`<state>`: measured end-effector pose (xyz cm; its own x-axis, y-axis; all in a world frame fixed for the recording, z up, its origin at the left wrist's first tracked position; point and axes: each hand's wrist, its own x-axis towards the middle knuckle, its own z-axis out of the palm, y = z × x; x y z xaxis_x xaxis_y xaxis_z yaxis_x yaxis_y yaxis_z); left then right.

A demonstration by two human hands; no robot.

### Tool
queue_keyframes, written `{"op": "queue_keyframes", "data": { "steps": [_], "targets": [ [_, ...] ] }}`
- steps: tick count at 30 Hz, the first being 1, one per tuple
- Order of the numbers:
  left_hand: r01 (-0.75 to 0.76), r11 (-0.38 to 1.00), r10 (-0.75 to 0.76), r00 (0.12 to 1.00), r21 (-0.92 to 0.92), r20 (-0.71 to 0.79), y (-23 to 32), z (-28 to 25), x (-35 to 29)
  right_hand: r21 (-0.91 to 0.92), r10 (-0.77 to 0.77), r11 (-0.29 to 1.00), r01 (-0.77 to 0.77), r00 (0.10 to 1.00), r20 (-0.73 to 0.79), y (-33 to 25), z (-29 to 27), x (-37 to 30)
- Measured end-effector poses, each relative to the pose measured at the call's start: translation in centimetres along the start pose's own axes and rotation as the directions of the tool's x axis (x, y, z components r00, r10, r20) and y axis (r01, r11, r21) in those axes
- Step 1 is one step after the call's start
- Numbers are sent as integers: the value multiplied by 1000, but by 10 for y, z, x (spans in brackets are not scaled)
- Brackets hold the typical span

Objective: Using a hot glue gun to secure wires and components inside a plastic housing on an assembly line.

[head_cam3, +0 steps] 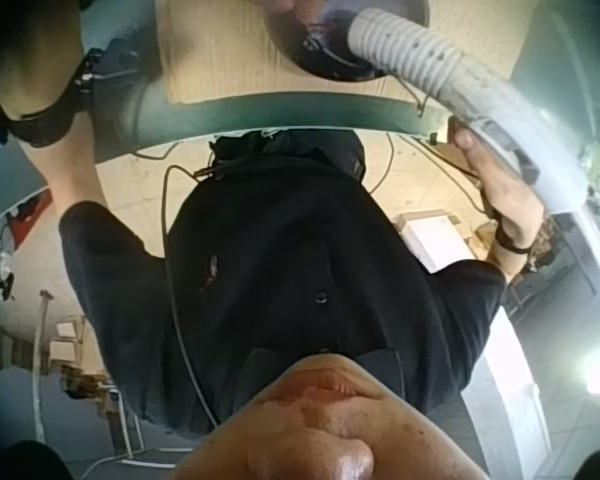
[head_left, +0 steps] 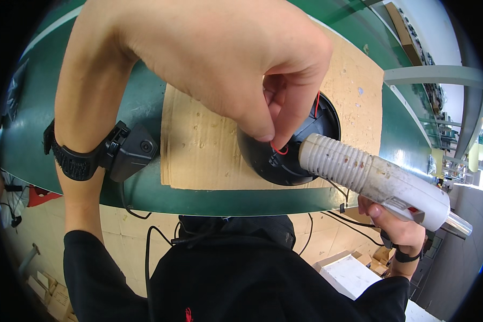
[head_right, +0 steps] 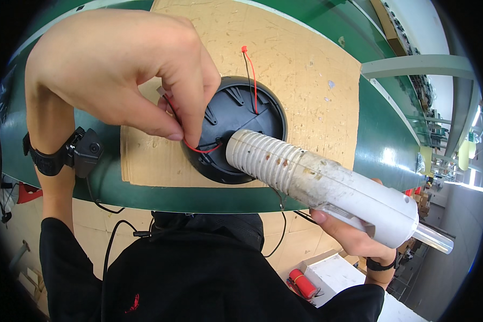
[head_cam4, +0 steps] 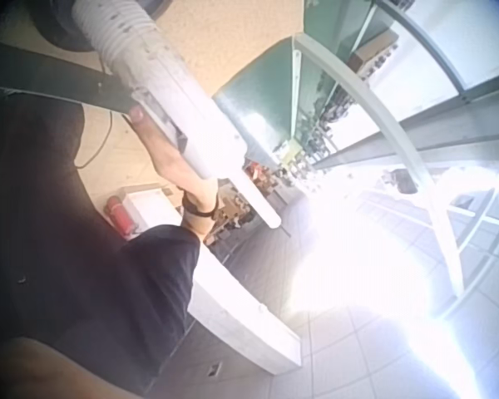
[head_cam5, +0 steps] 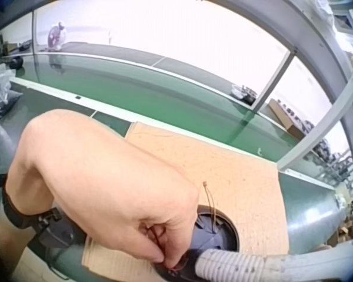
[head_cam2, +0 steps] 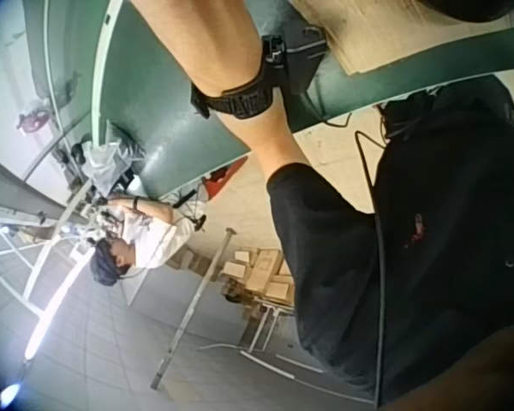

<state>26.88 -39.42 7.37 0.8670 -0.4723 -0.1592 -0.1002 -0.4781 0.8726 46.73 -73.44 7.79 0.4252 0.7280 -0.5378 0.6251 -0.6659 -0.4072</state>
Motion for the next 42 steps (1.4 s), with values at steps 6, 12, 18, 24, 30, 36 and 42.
{"op": "queue_keyframes", "data": {
  "steps": [6,12,18,24,30,36,42],
  "targets": [
    [68,993,-53,987,-98,154,-2,-7,2,-40,-5,999,7,999,47,-11,-2,-1],
    [-18,967,90,957,255,-277,4,26,-7,-1,-127,992,129,979,158,-21,-3,1],
    [-173,985,165,960,-16,-225,-27,8,6,69,56,995,-71,979,193,-18,-3,-5],
    [13,967,60,958,253,-280,5,25,-9,170,33,984,-54,992,124,-10,-1,-9],
    [-2,986,40,975,168,-221,-25,28,7,181,76,979,-90,994,84,7,-1,-17],
    [46,992,-17,973,120,-232,-26,32,3,346,-28,937,-52,975,222,-12,1,-3],
    [44,990,-10,970,135,-243,-26,34,3,205,-4,978,-26,989,145,-30,1,-3]
  ]
}}
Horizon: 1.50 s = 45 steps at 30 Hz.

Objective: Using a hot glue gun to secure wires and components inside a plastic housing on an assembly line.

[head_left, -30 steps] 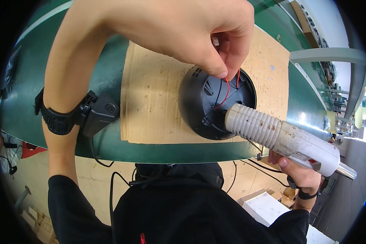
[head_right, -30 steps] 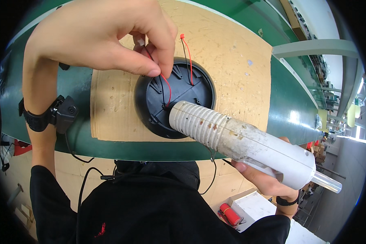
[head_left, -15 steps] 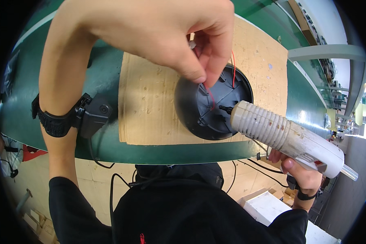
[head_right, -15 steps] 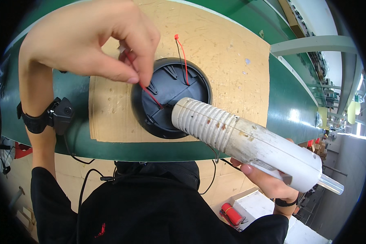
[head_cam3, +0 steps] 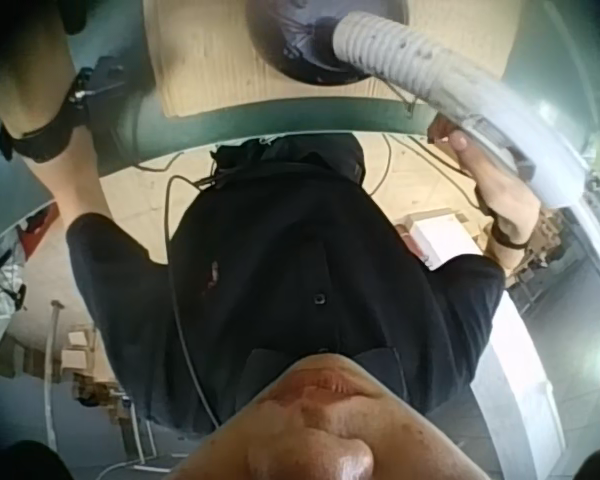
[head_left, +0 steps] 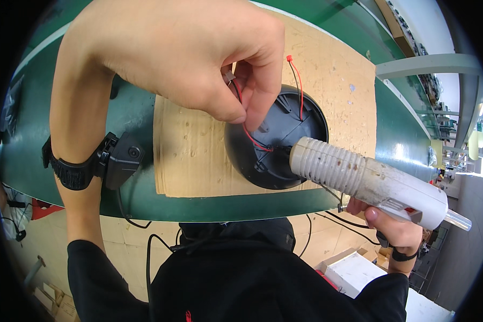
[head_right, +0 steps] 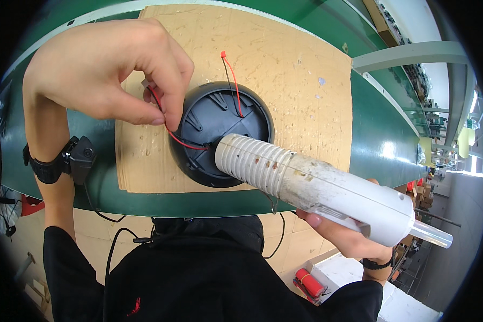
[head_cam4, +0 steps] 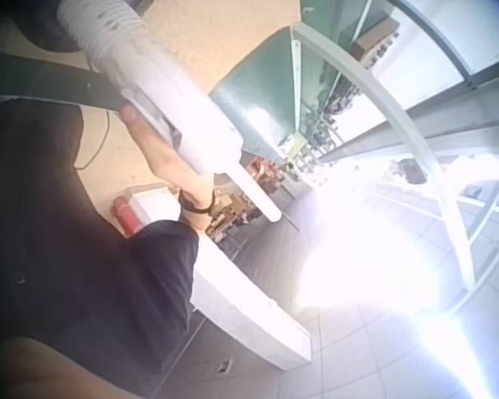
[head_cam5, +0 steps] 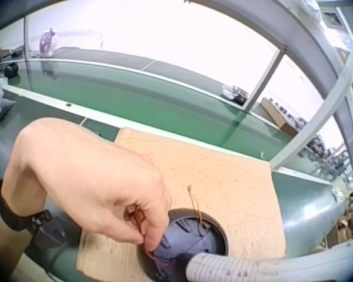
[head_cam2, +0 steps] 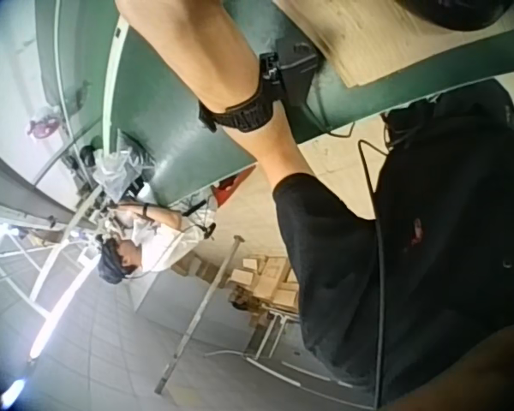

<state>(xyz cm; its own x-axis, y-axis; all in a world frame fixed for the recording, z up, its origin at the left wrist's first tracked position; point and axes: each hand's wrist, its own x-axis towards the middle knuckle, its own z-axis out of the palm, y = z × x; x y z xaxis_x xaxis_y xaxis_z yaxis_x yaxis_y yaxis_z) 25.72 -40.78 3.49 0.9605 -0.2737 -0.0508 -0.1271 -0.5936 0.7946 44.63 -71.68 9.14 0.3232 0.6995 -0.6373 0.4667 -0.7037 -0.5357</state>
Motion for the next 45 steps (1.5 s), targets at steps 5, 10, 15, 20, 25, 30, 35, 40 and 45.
{"op": "queue_keyframes", "data": {
  "steps": [5,10,15,20,25,30,35,40,45],
  "targets": [
    [24,1000,-24,1000,1,2,2,-2,0,-51,18,998,-20,999,-40,12,-2,0],
    [-5,1000,5,1000,-4,5,-2,-2,8,2,37,999,-37,990,-138,17,1,-5],
    [143,990,-141,985,-14,96,21,-12,-4,-118,-72,991,69,997,-19,16,-3,3],
    [-35,998,53,942,59,-331,-15,0,12,385,-98,909,160,980,-175,18,0,-8],
    [35,993,13,914,109,-406,-31,1,24,222,-97,963,153,965,-243,9,-3,-1],
    [92,994,-80,980,58,-183,-28,2,43,181,-97,973,145,963,-252,1,-4,6],
    [85,996,-88,991,-36,-97,-22,-11,50,105,-113,983,148,953,-281,-4,-9,6],
    [-19,1000,17,979,-6,-203,-38,2,74,-1,-155,986,165,925,-348,-5,-9,1],
    [-104,994,94,964,-27,-249,-41,12,84,-117,-35,993,-21,887,-461,-9,-3,-5]
  ]
}}
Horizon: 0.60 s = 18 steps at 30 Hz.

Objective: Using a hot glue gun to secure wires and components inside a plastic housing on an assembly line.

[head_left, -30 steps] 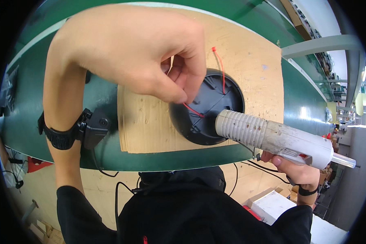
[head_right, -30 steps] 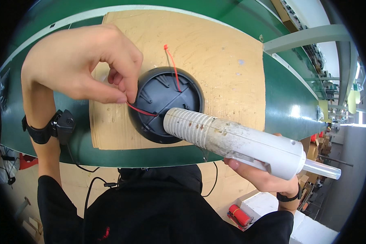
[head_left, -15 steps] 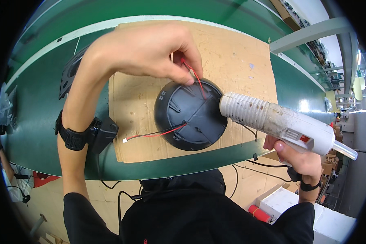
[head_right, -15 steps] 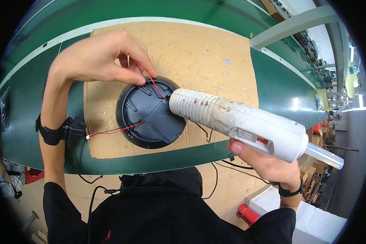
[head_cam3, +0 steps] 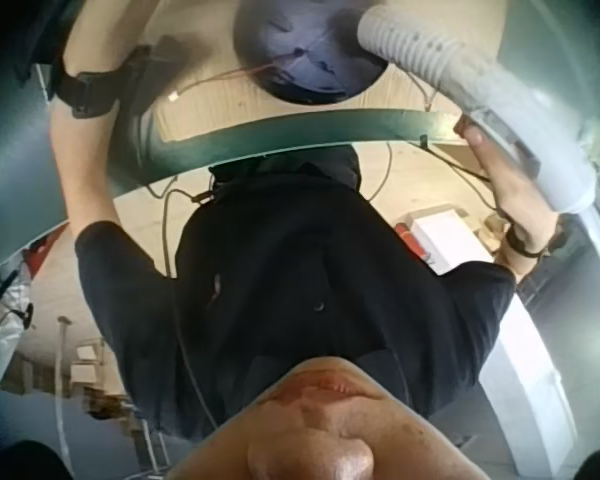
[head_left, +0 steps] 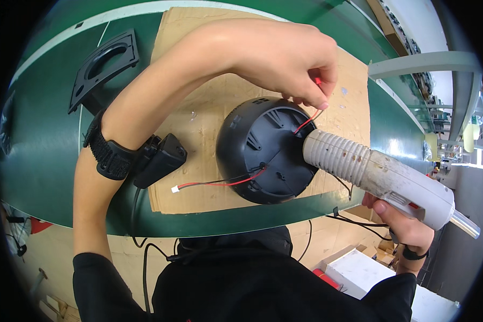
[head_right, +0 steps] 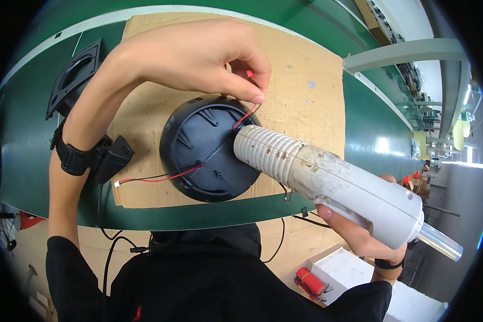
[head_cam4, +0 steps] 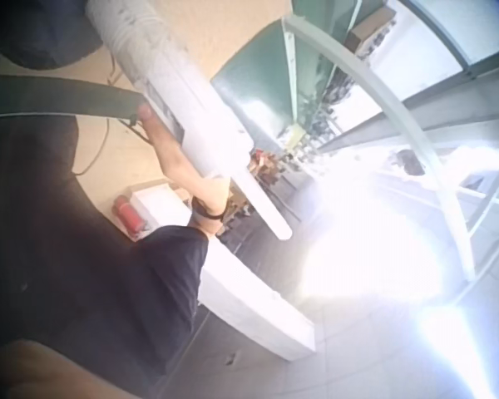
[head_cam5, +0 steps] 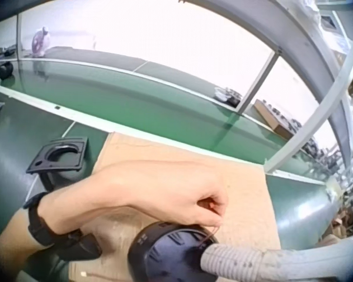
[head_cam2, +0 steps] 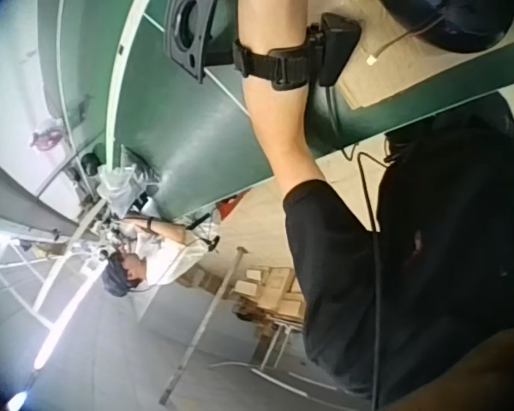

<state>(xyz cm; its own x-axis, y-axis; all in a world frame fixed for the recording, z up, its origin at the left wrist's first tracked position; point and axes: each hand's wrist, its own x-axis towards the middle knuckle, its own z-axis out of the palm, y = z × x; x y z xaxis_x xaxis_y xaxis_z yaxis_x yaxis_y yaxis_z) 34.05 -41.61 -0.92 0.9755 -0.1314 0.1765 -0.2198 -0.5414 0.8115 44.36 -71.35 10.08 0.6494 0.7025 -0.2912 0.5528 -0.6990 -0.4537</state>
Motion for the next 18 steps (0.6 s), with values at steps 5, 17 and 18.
{"op": "queue_keyframes", "data": {
  "steps": [5,17,18],
  "targets": [
    [34,997,-33,999,62,-13,1,-1,0,15,33,999,-32,998,-57,-3,-3,1],
    [-18,996,19,1000,83,-7,21,-17,-19,-5,27,1000,-27,997,-74,-1,-8,-2],
    [-131,981,139,989,142,-48,19,-15,-22,60,40,998,-34,994,-103,-2,-6,-3]
  ]
}}
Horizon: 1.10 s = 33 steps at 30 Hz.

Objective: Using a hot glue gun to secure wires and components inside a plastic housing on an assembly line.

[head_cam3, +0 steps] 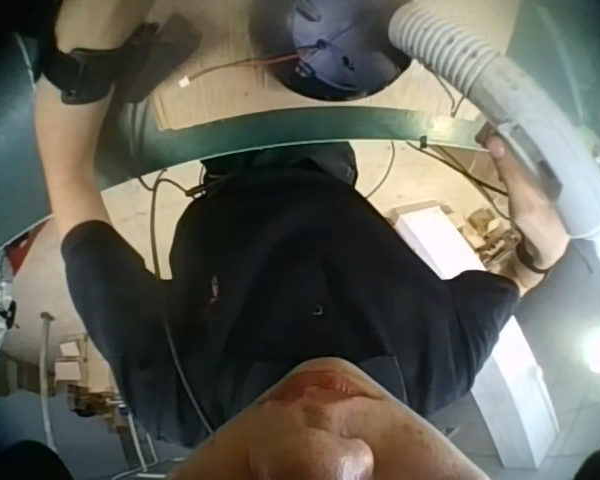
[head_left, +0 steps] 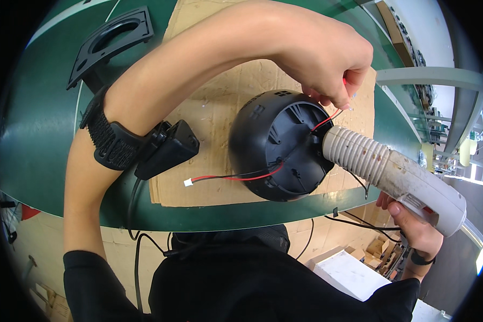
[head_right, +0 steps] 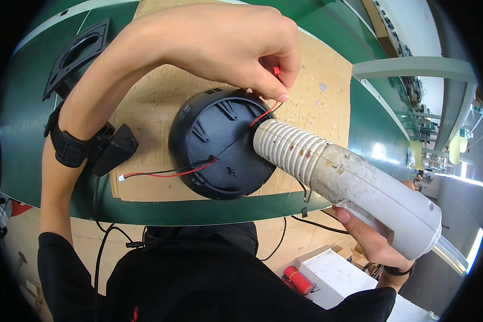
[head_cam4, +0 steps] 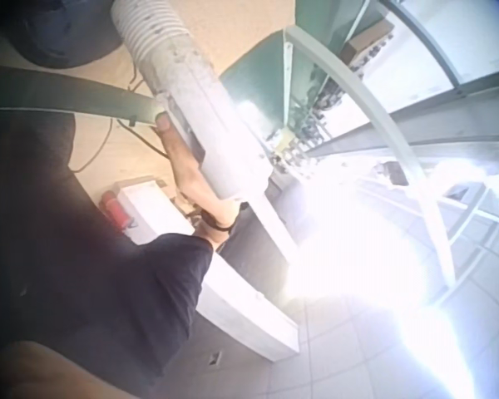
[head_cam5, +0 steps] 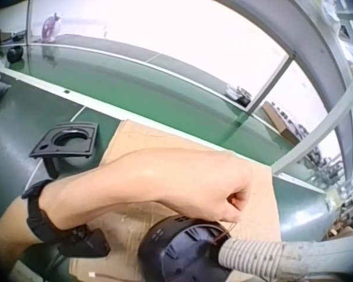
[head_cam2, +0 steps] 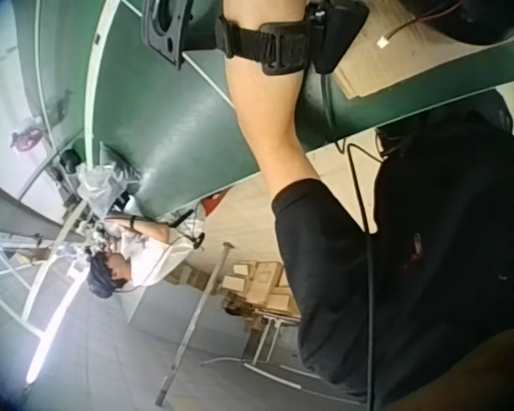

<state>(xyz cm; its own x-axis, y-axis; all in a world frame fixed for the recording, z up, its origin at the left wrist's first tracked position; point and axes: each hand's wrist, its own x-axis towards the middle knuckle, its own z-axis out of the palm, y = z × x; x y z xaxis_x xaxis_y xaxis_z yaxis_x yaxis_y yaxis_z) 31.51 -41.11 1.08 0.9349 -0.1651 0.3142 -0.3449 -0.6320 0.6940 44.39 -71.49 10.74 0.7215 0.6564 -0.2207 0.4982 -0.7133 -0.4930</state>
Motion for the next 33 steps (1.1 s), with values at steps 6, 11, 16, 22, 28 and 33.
{"op": "queue_keyframes", "data": {
  "steps": [6,11,16,22,28,33],
  "targets": [
    [209,976,-200,971,-63,130,8,-10,12,-134,-86,987,87,996,16,11,-6,2],
    [180,979,-174,982,-99,71,4,-5,10,-162,-75,983,83,996,55,4,-7,1],
    [176,977,-168,983,-118,78,5,-7,10,-180,-59,981,69,997,58,-2,-6,0],
    [207,976,-197,973,-73,120,9,-11,9,-144,134,979,-145,987,-87,-17,5,-7],
    [193,981,-188,964,-10,187,9,-15,11,-103,2,995,-4,1000,-14,0,-4,-6],
    [238,968,-227,966,-79,121,11,-14,9,-152,46,987,-51,998,-39,-6,-3,-6]
  ]
}}
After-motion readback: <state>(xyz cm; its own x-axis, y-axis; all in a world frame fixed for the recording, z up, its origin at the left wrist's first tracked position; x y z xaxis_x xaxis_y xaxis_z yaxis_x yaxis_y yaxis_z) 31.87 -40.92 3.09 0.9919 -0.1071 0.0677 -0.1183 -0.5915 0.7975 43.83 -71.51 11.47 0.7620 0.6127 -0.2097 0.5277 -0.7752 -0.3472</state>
